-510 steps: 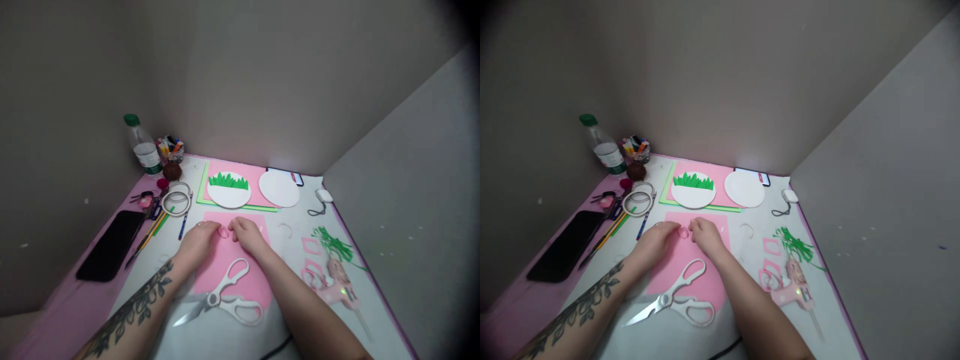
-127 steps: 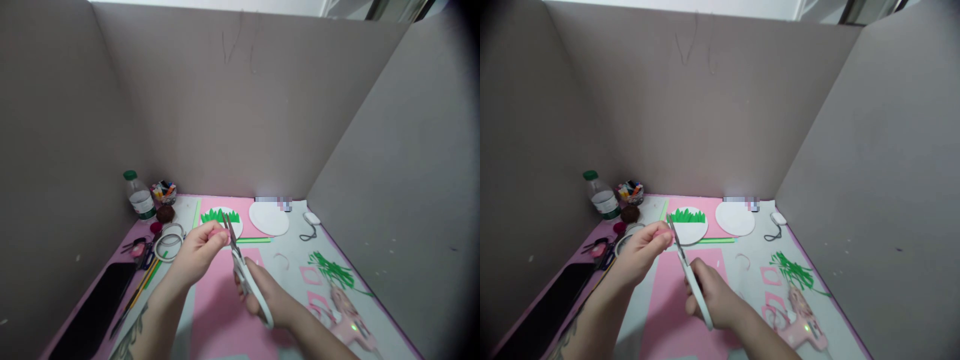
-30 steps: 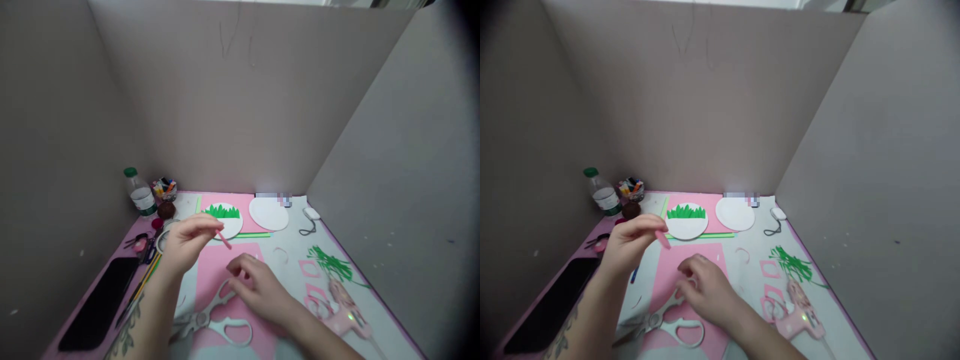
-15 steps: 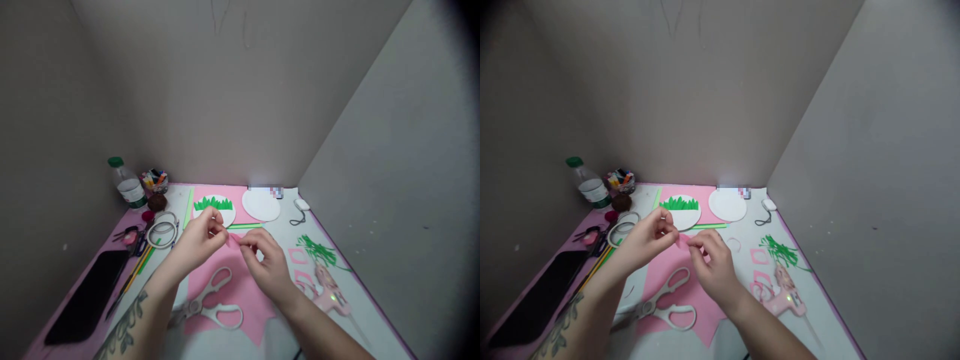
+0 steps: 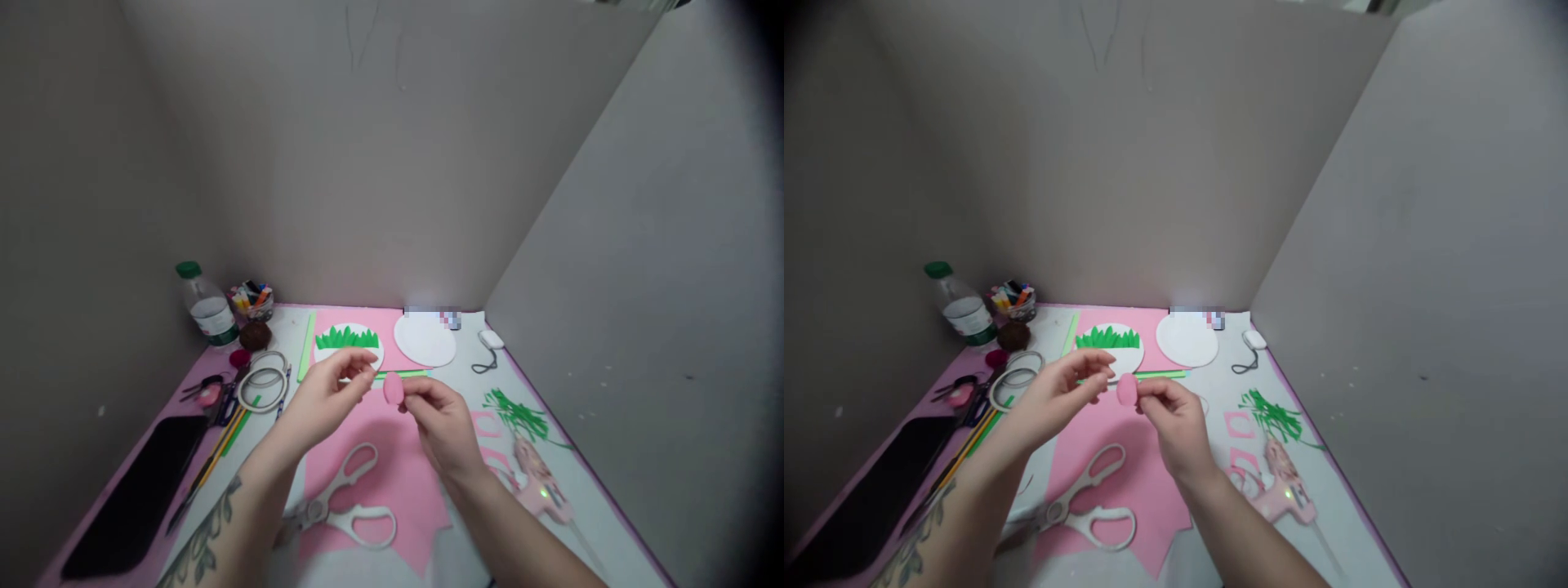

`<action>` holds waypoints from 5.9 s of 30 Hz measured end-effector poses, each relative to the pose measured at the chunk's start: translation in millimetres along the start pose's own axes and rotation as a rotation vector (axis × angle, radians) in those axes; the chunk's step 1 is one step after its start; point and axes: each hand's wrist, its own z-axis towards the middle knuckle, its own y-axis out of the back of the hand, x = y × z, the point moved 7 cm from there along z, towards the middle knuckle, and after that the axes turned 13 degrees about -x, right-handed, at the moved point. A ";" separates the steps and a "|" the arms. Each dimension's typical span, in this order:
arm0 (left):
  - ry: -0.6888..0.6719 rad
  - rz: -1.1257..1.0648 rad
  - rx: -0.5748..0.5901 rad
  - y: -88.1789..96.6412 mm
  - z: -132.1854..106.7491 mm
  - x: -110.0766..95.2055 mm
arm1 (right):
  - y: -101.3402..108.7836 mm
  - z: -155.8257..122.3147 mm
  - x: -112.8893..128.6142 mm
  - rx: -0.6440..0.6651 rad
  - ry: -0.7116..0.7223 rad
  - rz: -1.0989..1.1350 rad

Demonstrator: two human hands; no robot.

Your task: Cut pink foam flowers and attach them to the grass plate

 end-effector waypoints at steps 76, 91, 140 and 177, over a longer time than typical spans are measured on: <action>0.065 0.113 0.049 -20.8 3.3 24.5 | 1.3 1.3 5.0 -0.081 0.051 0.040; -0.021 0.183 -0.054 -19.6 3.8 18.4 | 7.5 7.1 6.3 -0.138 0.012 -0.164; 0.034 0.130 -0.042 -26.0 3.4 24.1 | 14.3 9.0 -1.2 -0.146 0.029 -0.133; -0.118 0.880 -0.712 177.5 4.9 11.5 | -157.7 147.6 -139.0 0.426 -0.128 -1.284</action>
